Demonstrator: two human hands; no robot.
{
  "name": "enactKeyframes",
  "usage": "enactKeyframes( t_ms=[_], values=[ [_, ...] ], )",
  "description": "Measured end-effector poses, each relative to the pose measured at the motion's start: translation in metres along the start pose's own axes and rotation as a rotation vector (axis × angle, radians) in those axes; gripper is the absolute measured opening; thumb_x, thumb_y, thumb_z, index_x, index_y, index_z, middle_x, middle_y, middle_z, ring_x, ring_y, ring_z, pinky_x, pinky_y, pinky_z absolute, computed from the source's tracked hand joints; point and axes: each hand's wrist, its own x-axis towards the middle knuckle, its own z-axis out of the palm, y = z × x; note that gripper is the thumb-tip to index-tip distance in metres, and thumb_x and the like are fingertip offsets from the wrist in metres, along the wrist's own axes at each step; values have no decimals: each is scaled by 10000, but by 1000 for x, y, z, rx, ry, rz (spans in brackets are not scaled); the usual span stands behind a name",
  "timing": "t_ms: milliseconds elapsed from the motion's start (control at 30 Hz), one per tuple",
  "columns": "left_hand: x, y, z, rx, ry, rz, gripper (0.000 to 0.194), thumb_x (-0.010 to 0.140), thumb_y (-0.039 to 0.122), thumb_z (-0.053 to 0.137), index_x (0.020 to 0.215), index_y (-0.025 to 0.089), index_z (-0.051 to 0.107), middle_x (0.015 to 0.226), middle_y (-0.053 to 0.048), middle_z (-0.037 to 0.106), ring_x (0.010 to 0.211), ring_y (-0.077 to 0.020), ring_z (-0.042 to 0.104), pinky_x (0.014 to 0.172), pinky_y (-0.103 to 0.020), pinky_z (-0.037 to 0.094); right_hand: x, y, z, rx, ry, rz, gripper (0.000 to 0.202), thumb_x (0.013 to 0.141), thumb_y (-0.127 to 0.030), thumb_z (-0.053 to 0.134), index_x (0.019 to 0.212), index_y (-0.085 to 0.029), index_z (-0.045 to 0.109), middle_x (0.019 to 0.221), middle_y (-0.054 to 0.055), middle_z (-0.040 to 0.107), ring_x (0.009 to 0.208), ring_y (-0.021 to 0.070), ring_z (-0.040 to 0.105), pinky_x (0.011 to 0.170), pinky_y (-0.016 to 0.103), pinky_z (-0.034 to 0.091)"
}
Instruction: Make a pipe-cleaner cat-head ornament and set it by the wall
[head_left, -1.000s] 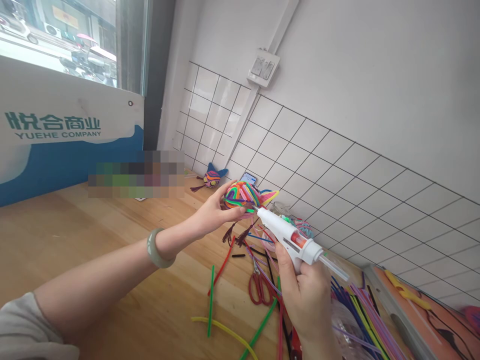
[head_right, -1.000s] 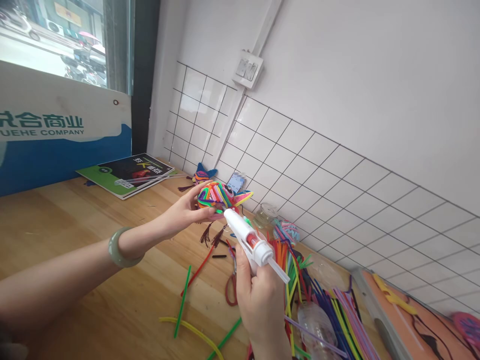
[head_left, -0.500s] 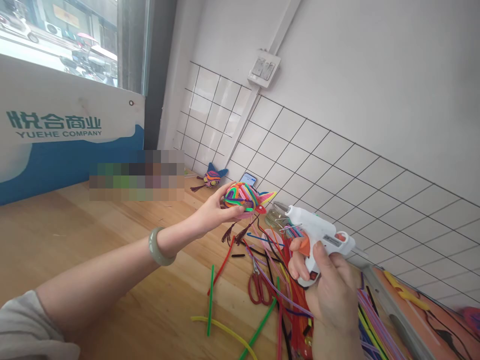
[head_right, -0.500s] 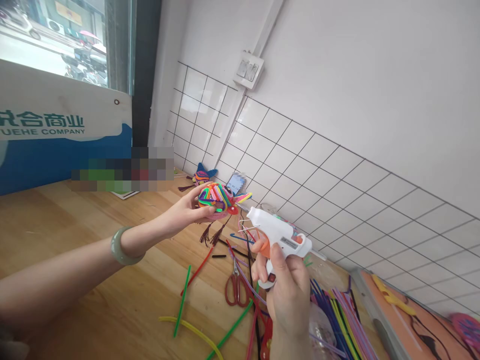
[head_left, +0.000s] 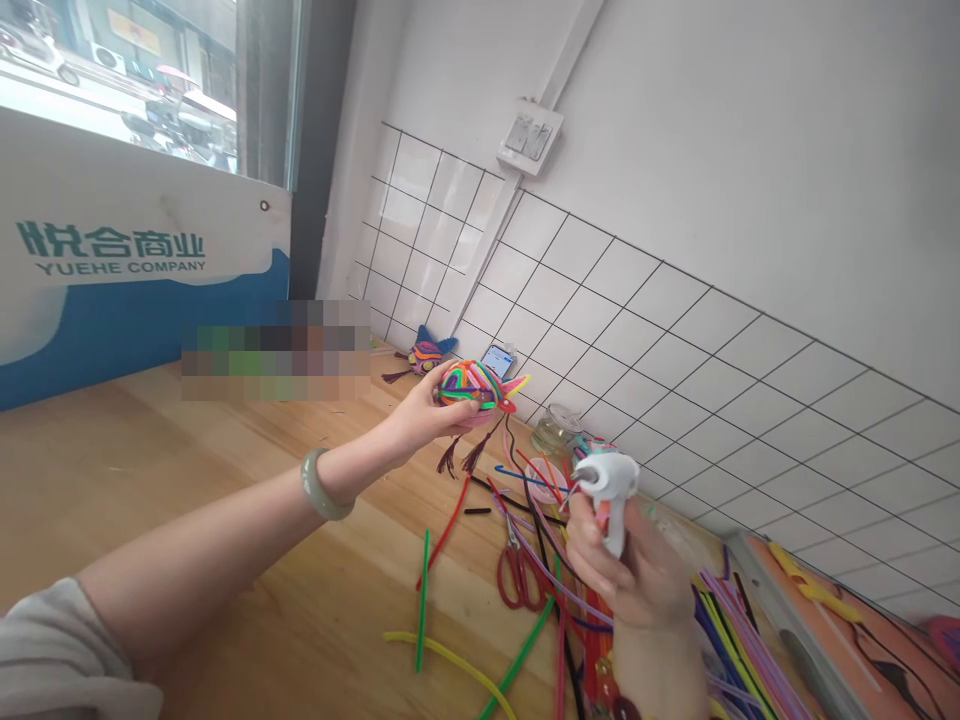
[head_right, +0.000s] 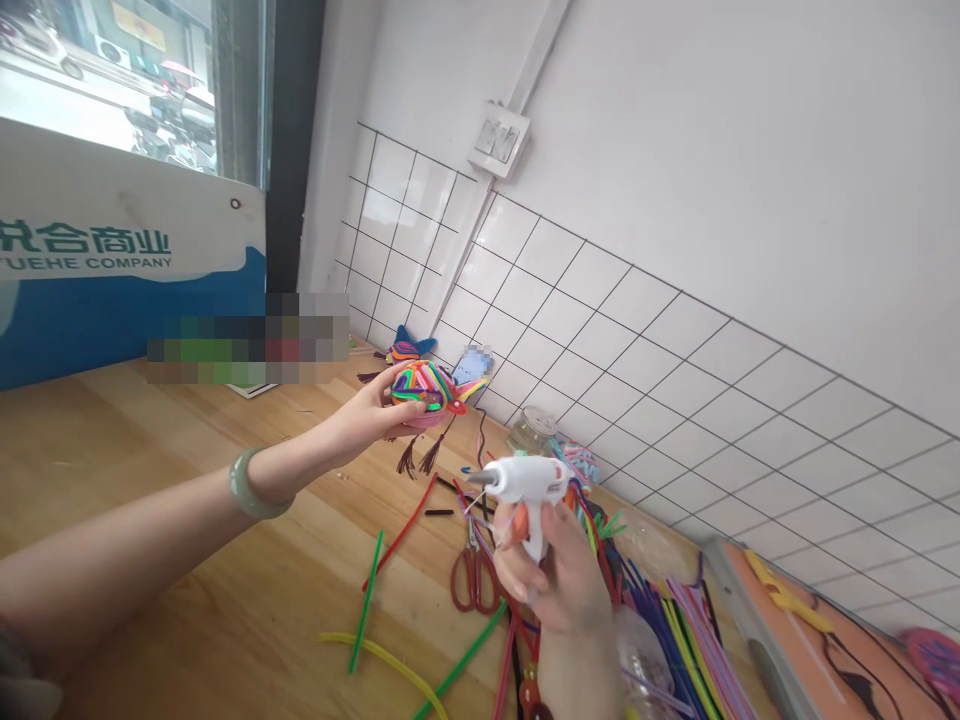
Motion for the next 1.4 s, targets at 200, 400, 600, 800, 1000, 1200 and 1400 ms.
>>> enactKeyframes(
  t_ms=[200,400,600,800,1000,1200,1400],
  values=[
    [1,5,0,-70,55,30,733,733,294,739,1375,236,391,1264,-137,596,1053,-277,644,872,-436,544,11,24,-2,-209,24,308,322,805,-470,673,794,-158,594,620,-32,556,357,6,266,350,173,367],
    [-4,22,1,-105,78,121,725,737,273,738,1376,229,400,1235,-136,610,1027,-277,656,907,-468,527,34,64,4,-370,191,455,466,682,-588,707,828,-193,508,466,-121,413,377,56,377,394,188,369],
    [-13,29,7,-117,45,159,721,739,243,737,1379,210,406,1256,-142,599,1095,-290,622,953,-476,499,46,104,8,-509,93,585,470,694,-601,642,839,-162,557,480,-28,590,395,95,503,401,190,323],
    [-15,25,12,-90,20,119,763,712,262,759,1383,215,399,1235,-143,606,1059,-300,634,858,-431,549,50,120,11,-758,98,524,323,748,-479,632,747,-156,618,498,0,610,458,158,569,454,248,398],
    [-19,18,20,-73,-15,75,795,711,245,761,1396,191,360,1227,-143,614,1029,-270,647,848,-379,544,38,75,20,-979,365,83,281,847,-436,554,889,-178,659,920,87,705,870,229,625,772,336,467],
    [-29,8,31,-66,-94,55,728,712,254,759,1346,180,410,1211,-119,631,1104,-269,612,920,-378,515,18,39,35,-1033,688,-476,214,823,-404,648,870,-196,633,825,36,681,757,177,629,728,311,496],
    [-36,-1,38,-81,-155,19,747,701,255,766,1358,227,412,1233,-104,624,1081,-263,626,915,-392,518,15,36,36,-1101,682,-583,191,809,-366,685,838,-198,599,692,-18,588,636,131,554,618,259,464]
  ],
)
